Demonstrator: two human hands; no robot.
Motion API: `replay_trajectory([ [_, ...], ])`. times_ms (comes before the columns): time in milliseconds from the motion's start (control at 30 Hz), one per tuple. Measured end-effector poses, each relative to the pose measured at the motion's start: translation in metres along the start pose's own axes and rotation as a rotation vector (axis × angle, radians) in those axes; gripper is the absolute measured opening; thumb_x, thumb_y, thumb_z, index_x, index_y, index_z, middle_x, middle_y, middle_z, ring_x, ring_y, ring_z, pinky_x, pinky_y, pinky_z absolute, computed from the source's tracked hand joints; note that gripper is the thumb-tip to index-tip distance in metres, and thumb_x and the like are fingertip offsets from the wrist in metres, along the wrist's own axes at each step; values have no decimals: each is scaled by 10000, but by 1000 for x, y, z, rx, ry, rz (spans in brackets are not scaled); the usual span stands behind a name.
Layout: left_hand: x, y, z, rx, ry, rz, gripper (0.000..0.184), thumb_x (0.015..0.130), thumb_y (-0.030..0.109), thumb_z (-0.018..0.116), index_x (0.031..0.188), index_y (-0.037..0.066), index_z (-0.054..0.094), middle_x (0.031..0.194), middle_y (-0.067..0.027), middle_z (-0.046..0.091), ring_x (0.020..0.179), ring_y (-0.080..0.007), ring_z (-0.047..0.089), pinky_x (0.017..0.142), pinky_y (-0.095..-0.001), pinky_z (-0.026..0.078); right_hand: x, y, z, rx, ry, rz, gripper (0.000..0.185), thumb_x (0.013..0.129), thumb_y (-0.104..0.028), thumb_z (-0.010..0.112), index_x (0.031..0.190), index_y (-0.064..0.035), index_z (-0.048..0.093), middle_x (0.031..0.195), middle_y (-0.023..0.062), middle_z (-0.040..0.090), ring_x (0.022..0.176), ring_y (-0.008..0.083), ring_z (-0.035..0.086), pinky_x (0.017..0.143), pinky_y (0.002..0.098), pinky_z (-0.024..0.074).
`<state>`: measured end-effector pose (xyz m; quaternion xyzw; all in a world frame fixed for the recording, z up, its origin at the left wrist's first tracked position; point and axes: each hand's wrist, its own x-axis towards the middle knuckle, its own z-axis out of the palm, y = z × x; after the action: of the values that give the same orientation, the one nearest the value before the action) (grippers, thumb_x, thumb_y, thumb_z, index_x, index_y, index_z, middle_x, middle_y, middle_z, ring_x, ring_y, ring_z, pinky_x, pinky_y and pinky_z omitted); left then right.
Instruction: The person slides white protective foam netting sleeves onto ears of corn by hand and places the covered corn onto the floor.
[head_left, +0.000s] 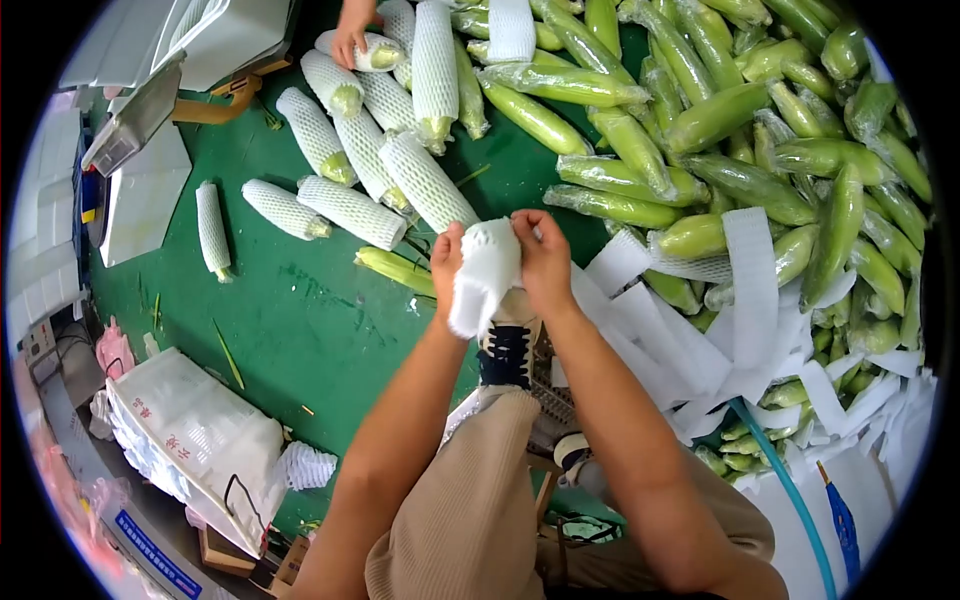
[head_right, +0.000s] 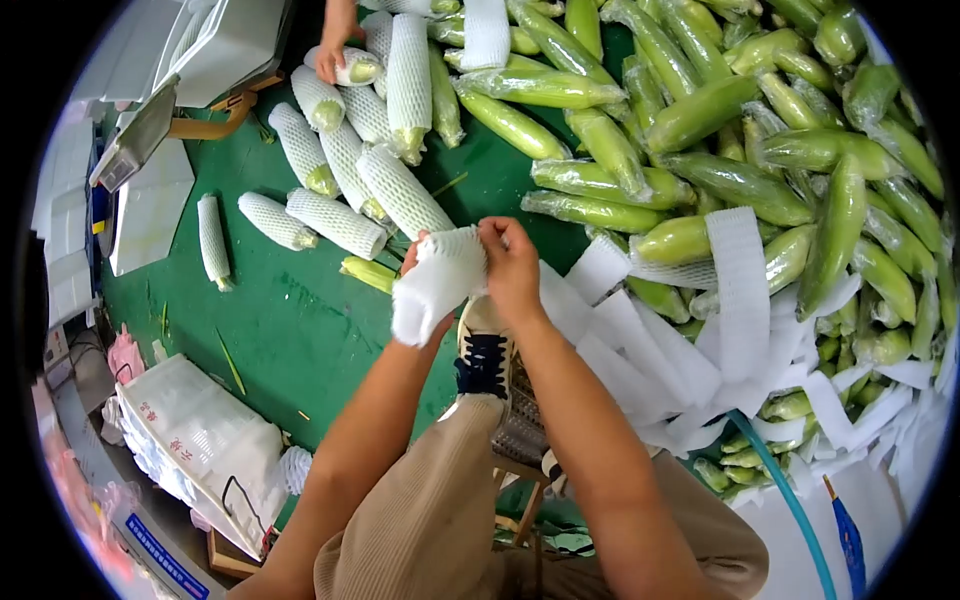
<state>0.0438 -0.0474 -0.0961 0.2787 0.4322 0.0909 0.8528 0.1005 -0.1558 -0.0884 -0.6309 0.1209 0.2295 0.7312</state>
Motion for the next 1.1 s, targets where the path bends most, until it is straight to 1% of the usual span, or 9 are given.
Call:
replay_trajectory([
  [67, -2, 14, -3, 152, -21, -91, 447, 1006, 479, 538, 956, 40, 601, 764, -30, 633, 660, -102, 596, 585, -257, 485, 3, -10, -2, 100, -81, 21, 154, 992, -155, 611, 1057, -17, 633, 920, 5, 639, 832, 86, 566, 748, 242, 468],
  [133, -24, 37, 17, 373, -75, -89, 392, 1003, 427, 570, 955, 39, 601, 779, -17, 630, 658, -90, 585, 576, -257, 477, -12, -25, -9, -99, -159, -113, 142, 996, -148, 608, 1071, -30, 627, 949, 2, 620, 853, 71, 561, 757, 218, 459],
  [167, -37, 45, 27, 483, -55, -111, 258, 997, 307, 612, 961, 52, 603, 817, -7, 627, 685, -70, 564, 602, -245, 463, -23, -32, -7, -51, -156, 23, 136, 993, -140, 609, 1067, -28, 632, 958, 3, 622, 863, 72, 560, 757, 217, 458],
  [400, -27, 8, 11, 406, -35, 190, 102, 966, 127, 641, 973, 38, 592, 869, 24, 576, 757, -55, 508, 677, -205, 428, -23, -12, -15, 76, -24, 71, 203, 978, -201, 641, 1067, -19, 638, 967, 18, 618, 887, 99, 562, 793, 247, 463],
  [500, -1, 7, 2, 423, 13, 87, 150, 959, 147, 657, 990, 12, 601, 908, -20, 613, 739, -70, 541, 658, -224, 453, -13, -10, -15, 222, -36, 199, 206, 975, -206, 645, 1066, -21, 642, 955, 21, 612, 874, 98, 560, 783, 249, 464],
  [767, -57, 37, 32, 397, -7, -33, 242, 965, 137, 650, 1164, 3, 617, 931, -44, 625, 805, -119, 611, 692, -269, 515, -17, 2, -17, -75, -89, 33, 190, 971, -184, 635, 1071, -24, 648, 966, 10, 655, 883, 81, 572, 774, 239, 464],
  [833, -49, 26, 25, 379, -31, 6, 212, 964, 119, 647, 1139, 2, 627, 929, -44, 638, 793, -114, 613, 687, -260, 512, -19, 3, -19, -124, -96, -19, 198, 971, -194, 640, 1074, -25, 646, 980, 13, 654, 883, 84, 572, 775, 243, 468],
  [933, -20, -7, 1, 221, 14, 9, 157, 966, 103, 643, 1091, 8, 652, 902, -30, 658, 750, -90, 598, 661, -234, 487, -15, 8, -26, 156, -105, 220, 199, 976, -192, 637, 1085, -26, 639, 978, 11, 639, 876, 89, 567, 784, 246, 467],
  [1100, -11, -22, 5, 263, 55, 105, 163, 962, 138, 663, 1051, 1, 661, 862, -16, 649, 699, -77, 574, 631, -232, 471, -6, 31, -33, 104, -67, 49, 187, 989, -173, 618, 1094, -18, 629, 959, 7, 619, 863, 92, 558, 776, 244, 463],
])
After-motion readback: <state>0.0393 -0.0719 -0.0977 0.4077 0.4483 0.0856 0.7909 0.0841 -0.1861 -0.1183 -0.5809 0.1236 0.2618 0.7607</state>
